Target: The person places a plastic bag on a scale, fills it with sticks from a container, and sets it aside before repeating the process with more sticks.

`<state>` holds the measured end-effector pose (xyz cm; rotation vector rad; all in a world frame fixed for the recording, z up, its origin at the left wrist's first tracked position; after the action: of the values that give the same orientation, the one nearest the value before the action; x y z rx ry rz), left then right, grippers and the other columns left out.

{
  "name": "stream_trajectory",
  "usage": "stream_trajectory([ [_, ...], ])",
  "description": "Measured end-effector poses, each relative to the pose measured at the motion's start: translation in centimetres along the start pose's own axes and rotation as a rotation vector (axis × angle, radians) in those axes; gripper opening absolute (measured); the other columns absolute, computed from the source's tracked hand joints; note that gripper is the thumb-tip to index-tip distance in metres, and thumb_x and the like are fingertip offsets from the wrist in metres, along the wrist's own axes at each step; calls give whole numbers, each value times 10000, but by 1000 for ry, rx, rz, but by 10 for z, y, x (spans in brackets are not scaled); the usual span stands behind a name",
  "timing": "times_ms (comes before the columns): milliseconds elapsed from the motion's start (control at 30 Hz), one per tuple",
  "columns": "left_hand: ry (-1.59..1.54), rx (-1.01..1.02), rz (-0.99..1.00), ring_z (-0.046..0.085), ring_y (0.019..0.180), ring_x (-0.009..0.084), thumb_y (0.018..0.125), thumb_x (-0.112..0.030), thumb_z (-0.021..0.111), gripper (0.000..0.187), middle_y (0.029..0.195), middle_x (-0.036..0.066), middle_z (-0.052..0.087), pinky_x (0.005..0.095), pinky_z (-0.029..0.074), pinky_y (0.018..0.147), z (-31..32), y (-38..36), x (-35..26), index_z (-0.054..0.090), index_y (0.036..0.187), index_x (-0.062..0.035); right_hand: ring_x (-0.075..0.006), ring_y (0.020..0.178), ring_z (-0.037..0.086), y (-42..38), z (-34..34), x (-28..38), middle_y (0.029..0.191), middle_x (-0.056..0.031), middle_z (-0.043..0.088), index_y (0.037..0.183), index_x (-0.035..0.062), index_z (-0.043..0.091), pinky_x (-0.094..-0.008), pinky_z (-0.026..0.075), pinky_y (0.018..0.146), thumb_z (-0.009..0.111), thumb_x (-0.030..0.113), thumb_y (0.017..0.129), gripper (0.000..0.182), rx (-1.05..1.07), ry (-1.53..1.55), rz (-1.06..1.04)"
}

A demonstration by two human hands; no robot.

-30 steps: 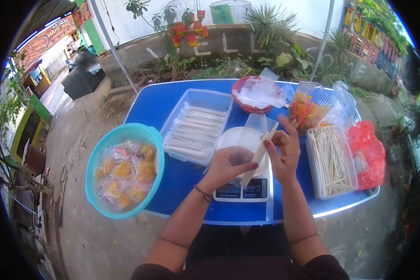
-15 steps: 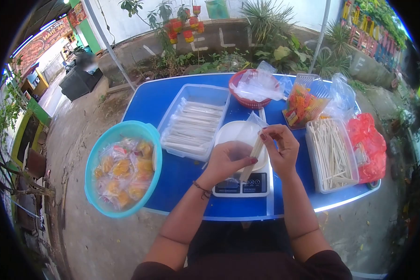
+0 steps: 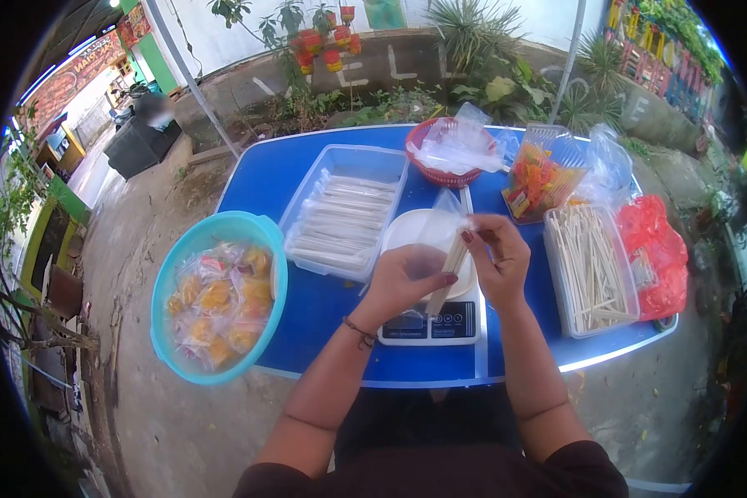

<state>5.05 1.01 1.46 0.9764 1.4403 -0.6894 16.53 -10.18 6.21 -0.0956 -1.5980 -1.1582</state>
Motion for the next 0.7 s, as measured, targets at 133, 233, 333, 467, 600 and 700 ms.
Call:
stream_trajectory([
  [133, -41, 15, 20, 662, 834, 110, 783, -152, 805, 279, 908, 70, 714, 264, 527, 760, 1, 0, 1, 701, 990, 4, -94, 824, 618, -1, -2, -7, 958, -71, 648, 1091, -29, 617, -228, 498, 774, 652, -27, 892, 203, 18, -29, -43],
  [233, -142, 20, 8, 657, 840, 106, 815, -152, 779, 252, 918, 72, 712, 263, 527, 760, 2, -3, -1, 698, 988, 13, -88, 828, 605, -2, -2, -7, 962, -60, 631, 1121, -30, 601, -234, 499, 774, 652, -28, 891, 235, 60, -108, -69],
  [333, -130, 12, -3, 654, 833, 105, 838, -157, 760, 249, 913, 71, 714, 262, 526, 756, 1, -2, 1, 695, 995, 24, -80, 813, 590, -1, 0, -2, 930, -43, 622, 1107, -25, 611, -232, 493, 764, 661, -11, 891, 222, 23, -59, -20],
  [467, -76, -39, 34, 662, 807, 96, 830, -122, 774, 225, 893, 56, 718, 247, 535, 724, -4, -1, 2, 703, 1004, 2, -81, 789, 584, 1, 4, -8, 849, -19, 608, 1061, -19, 645, -225, 478, 759, 667, 44, 905, 170, -16, 67, 114],
  [600, -12, -38, 56, 661, 790, 88, 817, -102, 782, 212, 881, 56, 720, 233, 532, 710, -4, -1, 1, 712, 983, 9, -76, 764, 572, -3, 5, -28, 831, -29, 641, 1008, -22, 673, -229, 463, 730, 663, 93, 919, 145, 167, 16, 208],
  [700, -50, 6, -5, 654, 788, 93, 811, -156, 786, 238, 870, 66, 723, 248, 519, 723, -1, -2, 1, 723, 968, 10, -69, 741, 560, -1, 5, -24, 880, -56, 686, 992, -25, 686, -228, 444, 688, 660, 135, 930, 174, 57, 212, 260],
])
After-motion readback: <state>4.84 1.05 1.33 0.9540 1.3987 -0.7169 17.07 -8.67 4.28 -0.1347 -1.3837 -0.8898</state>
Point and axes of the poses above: each hand's wrist, its own y-axis towards the middle knuckle, its own z-axis out of the palm, x = y × z, the point moved 6 cm from there along y, towards the middle knuckle
